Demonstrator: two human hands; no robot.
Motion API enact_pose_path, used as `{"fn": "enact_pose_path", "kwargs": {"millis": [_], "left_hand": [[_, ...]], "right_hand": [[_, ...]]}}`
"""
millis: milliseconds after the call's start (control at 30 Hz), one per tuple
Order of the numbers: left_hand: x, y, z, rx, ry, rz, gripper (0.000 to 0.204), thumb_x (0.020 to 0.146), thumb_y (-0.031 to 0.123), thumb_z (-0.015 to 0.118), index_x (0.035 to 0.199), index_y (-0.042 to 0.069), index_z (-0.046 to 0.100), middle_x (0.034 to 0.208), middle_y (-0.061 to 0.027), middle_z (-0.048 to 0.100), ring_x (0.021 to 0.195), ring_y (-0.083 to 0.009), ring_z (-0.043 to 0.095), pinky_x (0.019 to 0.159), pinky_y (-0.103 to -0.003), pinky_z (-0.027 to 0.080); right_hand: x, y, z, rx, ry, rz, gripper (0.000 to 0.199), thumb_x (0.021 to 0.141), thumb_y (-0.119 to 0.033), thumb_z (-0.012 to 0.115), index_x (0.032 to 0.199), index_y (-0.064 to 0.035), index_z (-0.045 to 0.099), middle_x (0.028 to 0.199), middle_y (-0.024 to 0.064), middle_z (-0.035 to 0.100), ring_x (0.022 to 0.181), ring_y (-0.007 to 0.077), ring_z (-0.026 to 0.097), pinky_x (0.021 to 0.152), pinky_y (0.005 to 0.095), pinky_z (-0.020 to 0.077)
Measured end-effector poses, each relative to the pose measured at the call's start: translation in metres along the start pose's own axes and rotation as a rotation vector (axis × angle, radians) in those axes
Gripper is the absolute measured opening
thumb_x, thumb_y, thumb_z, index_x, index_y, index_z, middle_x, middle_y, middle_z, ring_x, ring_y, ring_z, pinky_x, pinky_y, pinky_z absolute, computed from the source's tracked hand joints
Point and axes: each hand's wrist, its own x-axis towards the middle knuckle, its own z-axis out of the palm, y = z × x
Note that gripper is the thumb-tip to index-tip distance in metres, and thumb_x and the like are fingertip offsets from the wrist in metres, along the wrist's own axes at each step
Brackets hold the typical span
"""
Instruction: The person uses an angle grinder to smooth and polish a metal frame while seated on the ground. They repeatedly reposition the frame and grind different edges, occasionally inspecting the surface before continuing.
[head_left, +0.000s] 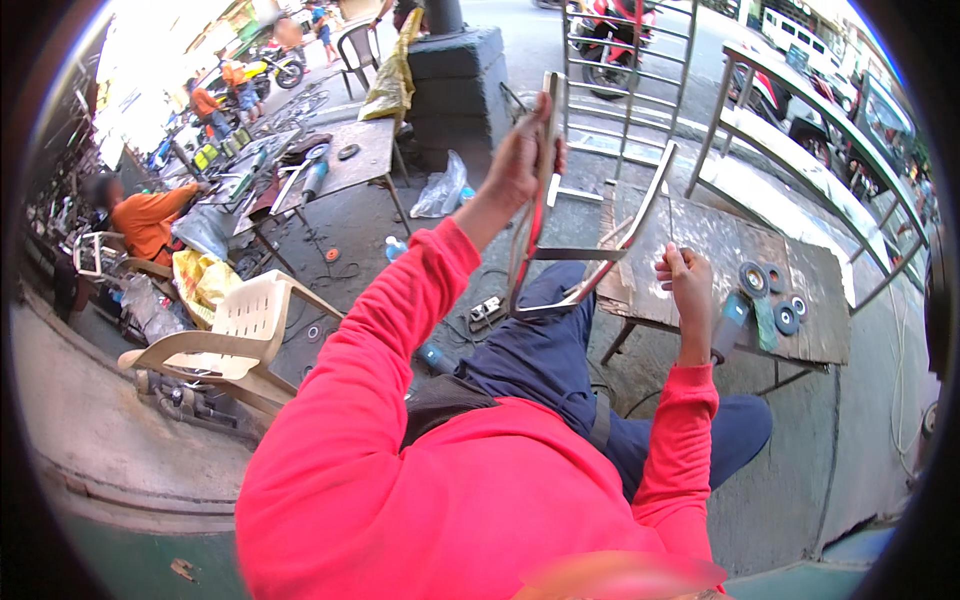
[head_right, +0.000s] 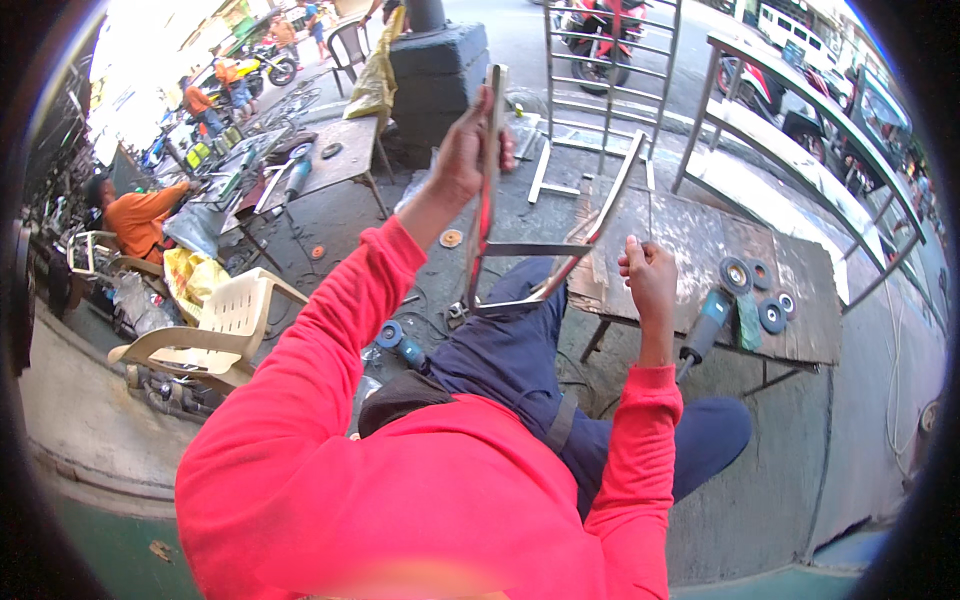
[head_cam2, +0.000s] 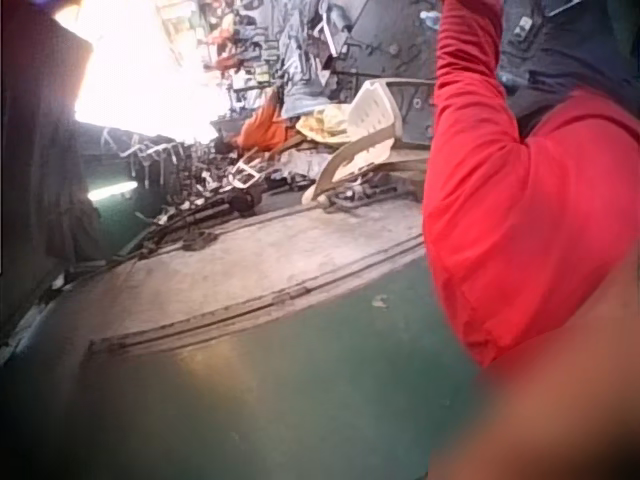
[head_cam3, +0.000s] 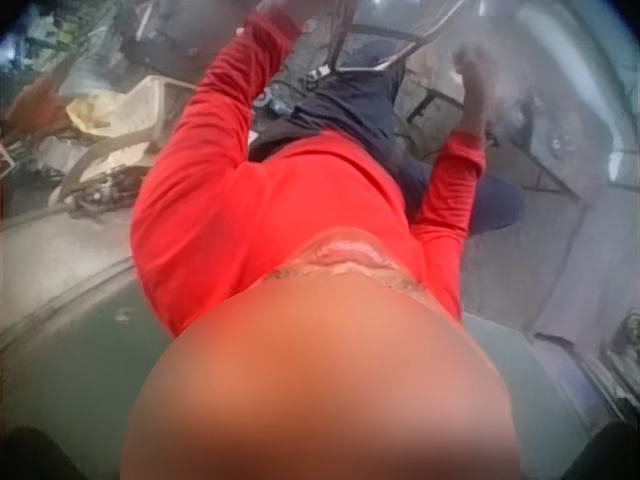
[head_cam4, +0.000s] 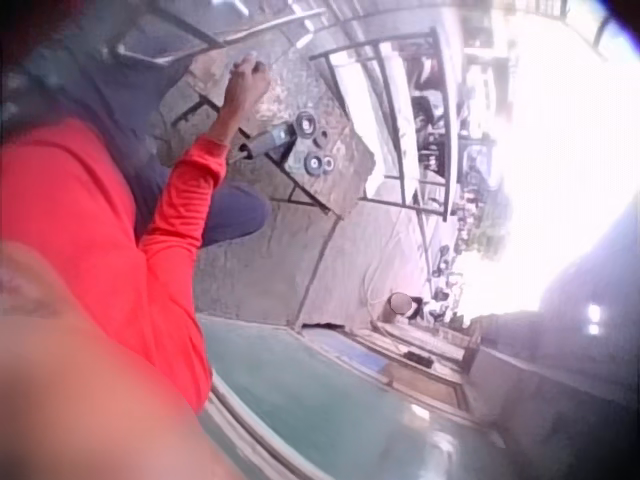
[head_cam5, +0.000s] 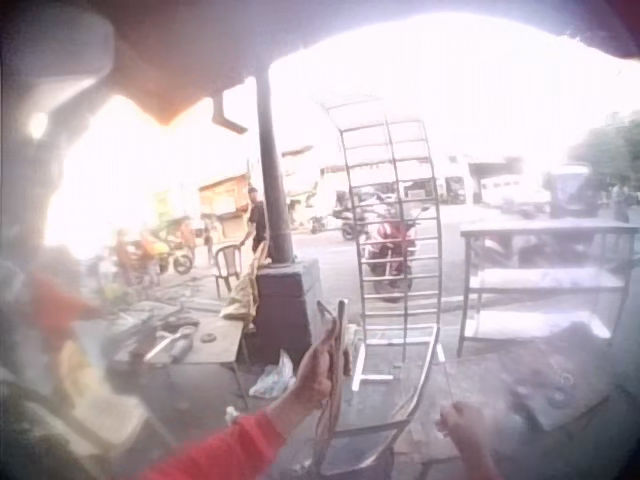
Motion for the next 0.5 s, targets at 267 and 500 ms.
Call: {"fn": "enact_pose_path", "kwargs": {"millis": [267,500], "left_hand": [[-0.003,-0.002,0.031,-0.013,0.071,-0.126,0.061,0.074,0.069,0.066,0.067,0.01,0.056,0.057,-0.0055,0.054,0.045,-0.0172,0.053,0.046,-0.03,0.044],[-0.013,-0.013,0.049,-0.284,0.138,-0.041,0.049,0.075,0.058,0.073,0.071,0.011,0.058,0.061,-0.0056,0.058,0.053,-0.0176,0.055,0.054,-0.03,0.045]], "right_hand": [[-0.015,-0.037,0.041,-0.098,-0.153,-0.238,0.037,0.095,-0.03,0.058,0.083,0.0042,0.064,0.07,0.0069,0.064,0.062,0.0114,0.059,0.057,0.0268,0.0453],[-0.037,-0.072,0.073,-0.205,-0.087,-0.468,0.03,0.093,-0.025,0.06,0.093,0.0043,0.063,0.079,0.0179,0.067,0.071,0.0266,0.066,0.067,0.0353,0.0494]]}}
